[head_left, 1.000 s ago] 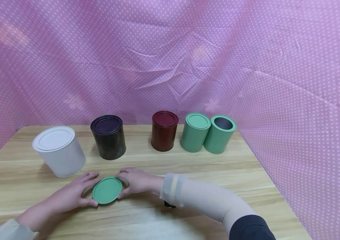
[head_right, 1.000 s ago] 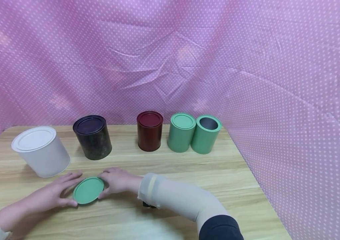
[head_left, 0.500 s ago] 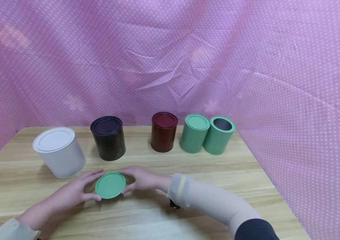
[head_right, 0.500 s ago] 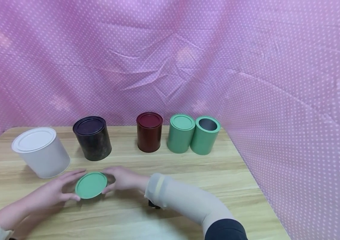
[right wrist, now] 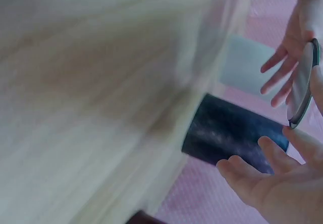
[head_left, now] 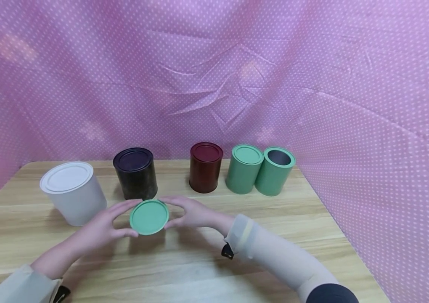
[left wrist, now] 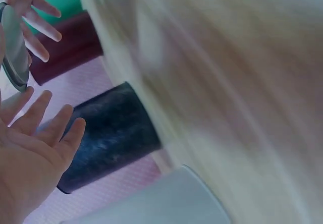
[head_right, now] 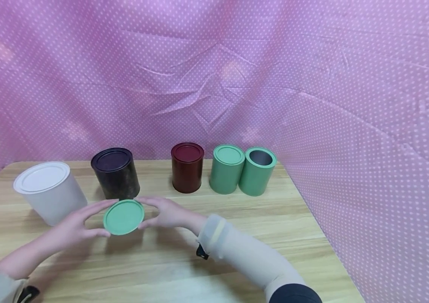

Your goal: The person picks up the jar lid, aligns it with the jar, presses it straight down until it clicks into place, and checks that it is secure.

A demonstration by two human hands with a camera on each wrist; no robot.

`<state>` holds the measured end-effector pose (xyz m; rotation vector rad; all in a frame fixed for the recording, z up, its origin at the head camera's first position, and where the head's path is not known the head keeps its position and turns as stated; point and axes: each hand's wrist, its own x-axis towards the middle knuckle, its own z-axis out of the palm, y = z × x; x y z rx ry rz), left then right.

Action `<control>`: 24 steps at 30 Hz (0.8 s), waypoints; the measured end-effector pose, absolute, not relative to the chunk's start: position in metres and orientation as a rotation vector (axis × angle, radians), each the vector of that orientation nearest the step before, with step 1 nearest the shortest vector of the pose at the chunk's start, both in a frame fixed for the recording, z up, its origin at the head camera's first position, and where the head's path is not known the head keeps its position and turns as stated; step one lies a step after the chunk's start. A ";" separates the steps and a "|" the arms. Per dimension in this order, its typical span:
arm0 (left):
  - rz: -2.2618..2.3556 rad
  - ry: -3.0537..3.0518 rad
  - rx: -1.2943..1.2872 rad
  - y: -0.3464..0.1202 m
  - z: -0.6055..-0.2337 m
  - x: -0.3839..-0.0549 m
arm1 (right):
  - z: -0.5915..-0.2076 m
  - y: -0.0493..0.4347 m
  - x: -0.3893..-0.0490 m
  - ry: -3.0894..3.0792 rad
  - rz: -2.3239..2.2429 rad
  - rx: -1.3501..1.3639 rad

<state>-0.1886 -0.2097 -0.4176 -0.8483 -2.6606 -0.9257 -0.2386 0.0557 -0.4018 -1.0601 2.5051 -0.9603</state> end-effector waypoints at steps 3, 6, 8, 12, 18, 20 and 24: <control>-0.966 -2.682 -0.836 -0.203 -0.411 -0.194 | -0.396 0.065 -0.241 2.500 -1.013 -1.056; -0.987 -2.683 -0.850 -0.196 -0.404 -0.199 | -0.391 0.074 -0.243 2.496 -1.060 -1.078; -0.994 -2.679 -0.864 -0.191 -0.399 -0.203 | -0.388 0.080 -0.244 2.514 -1.078 -1.087; -0.990 -2.663 -0.886 -0.180 -0.389 -0.210 | -0.381 0.091 -0.246 2.542 -1.114 -1.047; -0.969 -2.618 -0.919 -0.160 -0.379 -0.226 | -0.369 0.111 -0.250 2.558 -1.180 -1.048; -0.961 -2.611 -0.930 -0.154 -0.376 -0.231 | -0.365 0.117 -0.251 2.562 -1.210 -1.032; -0.966 -2.629 -0.920 -0.144 -0.368 -0.238 | -0.362 0.128 -0.252 2.542 -1.289 -0.963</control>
